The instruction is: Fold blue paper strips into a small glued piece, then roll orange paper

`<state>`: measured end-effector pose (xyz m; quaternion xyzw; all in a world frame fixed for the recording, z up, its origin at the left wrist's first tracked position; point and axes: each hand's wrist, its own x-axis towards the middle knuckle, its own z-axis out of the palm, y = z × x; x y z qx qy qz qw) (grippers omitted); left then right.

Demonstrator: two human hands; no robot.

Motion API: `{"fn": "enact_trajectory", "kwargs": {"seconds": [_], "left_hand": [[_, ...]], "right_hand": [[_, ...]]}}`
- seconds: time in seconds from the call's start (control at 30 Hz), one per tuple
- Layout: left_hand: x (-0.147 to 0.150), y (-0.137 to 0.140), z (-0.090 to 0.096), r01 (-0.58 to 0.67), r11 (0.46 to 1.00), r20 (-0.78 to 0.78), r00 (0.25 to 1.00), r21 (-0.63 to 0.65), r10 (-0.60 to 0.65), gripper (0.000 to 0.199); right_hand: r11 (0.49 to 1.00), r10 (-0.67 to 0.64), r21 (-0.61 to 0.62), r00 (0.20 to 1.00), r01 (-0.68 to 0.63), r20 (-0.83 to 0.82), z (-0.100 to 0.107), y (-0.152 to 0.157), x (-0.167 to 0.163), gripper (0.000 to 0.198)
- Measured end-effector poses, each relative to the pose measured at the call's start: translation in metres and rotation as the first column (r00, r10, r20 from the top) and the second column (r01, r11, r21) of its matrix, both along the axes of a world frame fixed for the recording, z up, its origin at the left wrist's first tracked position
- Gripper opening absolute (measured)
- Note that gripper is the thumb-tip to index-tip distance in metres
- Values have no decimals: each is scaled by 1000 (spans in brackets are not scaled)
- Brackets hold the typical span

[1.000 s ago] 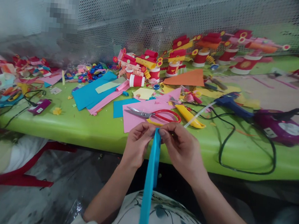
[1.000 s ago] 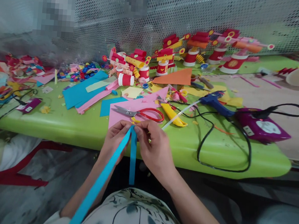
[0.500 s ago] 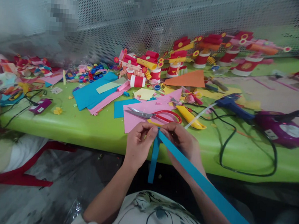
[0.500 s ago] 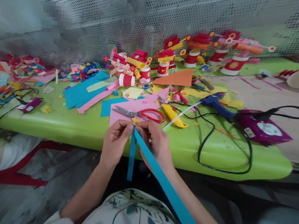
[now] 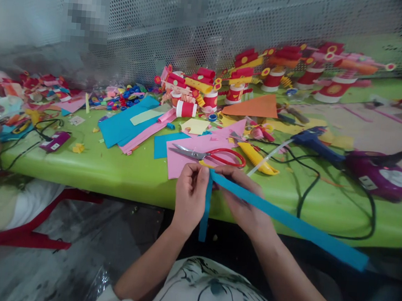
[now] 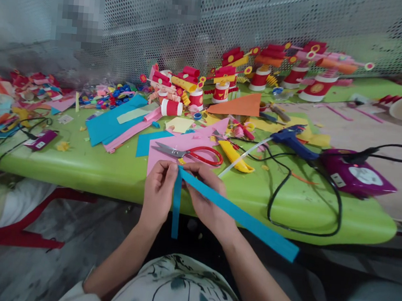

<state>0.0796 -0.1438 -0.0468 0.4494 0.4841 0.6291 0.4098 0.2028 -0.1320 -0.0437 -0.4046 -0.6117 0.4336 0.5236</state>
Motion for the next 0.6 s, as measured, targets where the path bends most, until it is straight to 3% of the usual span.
{"fn": "enact_trajectory", "kwargs": {"seconds": [0.13, 0.3, 0.43, 0.6], "left_hand": [[2, -1, -1, -48, 999, -26, 998, 20, 48, 32], [5, -6, -1, -58, 998, -14, 998, 22, 58, 28], [2, -11, -4, 35, 994, 29, 999, 107, -38, 16], [-5, -11, -11, 119, 970, -30, 993, 213, -115, 35]], "right_hand": [[992, 92, -73, 989, -101, -116, 1, -5, 0, 29], [992, -90, -96, 993, 83, -76, 2, -2, -3, 14], [985, -129, -134, 985, 113, -112, 4, 2, -2, 14], [980, -81, -197, 963, 30, -256, -2, 4, -1, 15]]}}
